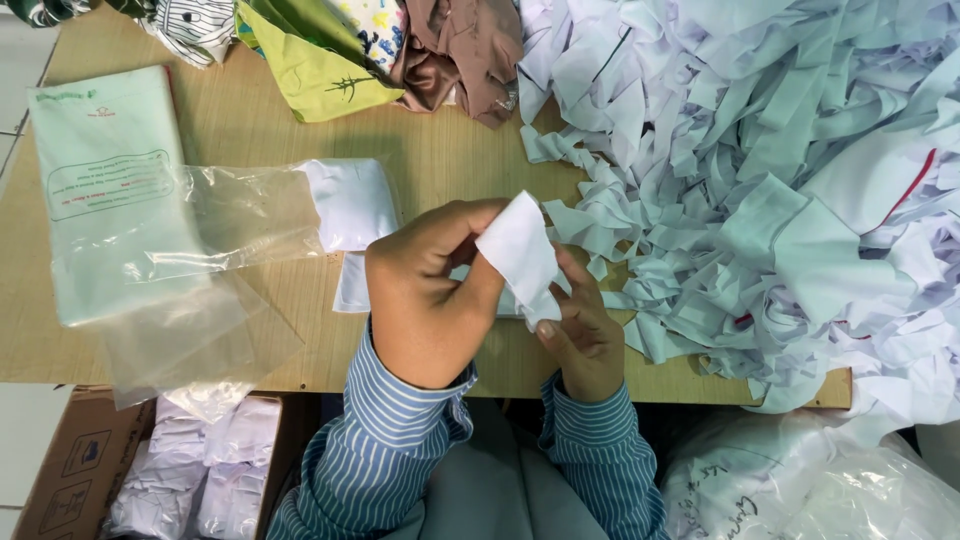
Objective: The person folds white fabric pieces on a wooden table, aligning edges and smoothing creases. The person handles multiple pieces one at a time, stacking the folded items on the table.
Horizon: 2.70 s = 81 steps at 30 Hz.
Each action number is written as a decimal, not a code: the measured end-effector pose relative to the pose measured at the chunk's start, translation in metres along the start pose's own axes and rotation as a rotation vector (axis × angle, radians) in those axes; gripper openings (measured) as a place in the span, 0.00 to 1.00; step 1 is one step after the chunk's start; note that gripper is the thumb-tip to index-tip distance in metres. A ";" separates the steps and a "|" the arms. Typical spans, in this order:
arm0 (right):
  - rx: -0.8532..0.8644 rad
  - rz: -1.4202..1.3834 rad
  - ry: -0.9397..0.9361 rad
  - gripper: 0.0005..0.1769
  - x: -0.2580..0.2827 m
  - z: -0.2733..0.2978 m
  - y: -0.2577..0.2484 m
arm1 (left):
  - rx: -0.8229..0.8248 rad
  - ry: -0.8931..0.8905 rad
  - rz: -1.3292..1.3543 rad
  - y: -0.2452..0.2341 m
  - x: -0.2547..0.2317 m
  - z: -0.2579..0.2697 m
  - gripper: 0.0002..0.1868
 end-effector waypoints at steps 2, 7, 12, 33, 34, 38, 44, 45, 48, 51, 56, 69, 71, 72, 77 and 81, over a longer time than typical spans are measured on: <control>0.042 -0.143 0.081 0.05 -0.021 0.003 -0.001 | 0.090 -0.066 -0.018 0.004 -0.005 0.001 0.04; 0.198 -0.834 0.232 0.16 -0.062 0.024 0.013 | 0.170 -0.228 0.107 0.002 0.007 0.009 0.08; 0.296 -0.991 0.213 0.28 -0.033 0.027 0.040 | 0.153 -0.400 0.282 -0.001 0.027 0.019 0.11; -0.042 0.306 0.199 0.15 -0.036 -0.013 -0.042 | -0.222 -0.518 0.129 -0.148 0.129 0.071 0.08; -0.042 0.306 0.196 0.15 -0.034 -0.016 -0.039 | -0.222 -0.515 0.129 -0.146 0.126 0.069 0.08; 0.038 0.404 0.172 0.18 -0.025 -0.022 -0.029 | -0.182 -0.529 0.246 -0.127 0.121 0.071 0.20; 0.343 0.439 0.062 0.49 -0.006 -0.030 0.020 | 0.073 -0.492 0.448 -0.066 0.095 0.067 0.28; 0.398 0.241 0.067 0.59 -0.003 -0.028 0.029 | 0.156 -0.492 0.503 -0.050 0.086 0.066 0.28; 0.440 -0.143 -0.064 0.60 0.000 -0.033 0.045 | 0.223 -0.549 0.617 -0.024 0.068 0.056 0.27; 0.438 -0.219 -0.001 0.42 -0.024 -0.026 0.025 | 0.171 -0.509 0.621 -0.030 0.060 0.049 0.25; 0.401 -0.270 0.131 0.12 -0.031 -0.033 0.010 | 0.052 -0.326 0.349 -0.081 0.077 0.033 0.20; 0.433 0.074 0.345 0.05 -0.032 -0.048 0.024 | -0.045 -0.074 -0.281 -0.135 0.090 0.043 0.17; 0.433 0.112 0.341 0.05 -0.029 -0.046 0.026 | -0.001 -0.032 -0.376 -0.134 0.095 0.046 0.19; 0.433 0.150 0.336 0.05 -0.028 -0.045 0.027 | 0.044 0.011 -0.471 -0.131 0.096 0.048 0.21; 0.414 0.182 0.349 0.07 -0.040 -0.037 0.025 | -0.051 0.105 -0.339 -0.132 0.078 0.044 0.13; 0.368 0.138 0.391 0.11 -0.049 -0.023 0.030 | -0.215 0.067 -0.118 -0.154 0.086 0.047 0.09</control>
Point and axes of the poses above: each hand's wrist, its own z-axis away from the middle knuckle, its own y-axis out of the palm, x = y × z, the point moved 10 cm from there along -z, towards the middle knuckle, and after that the axes turned 15 degrees about z, right-handed, at the moved point
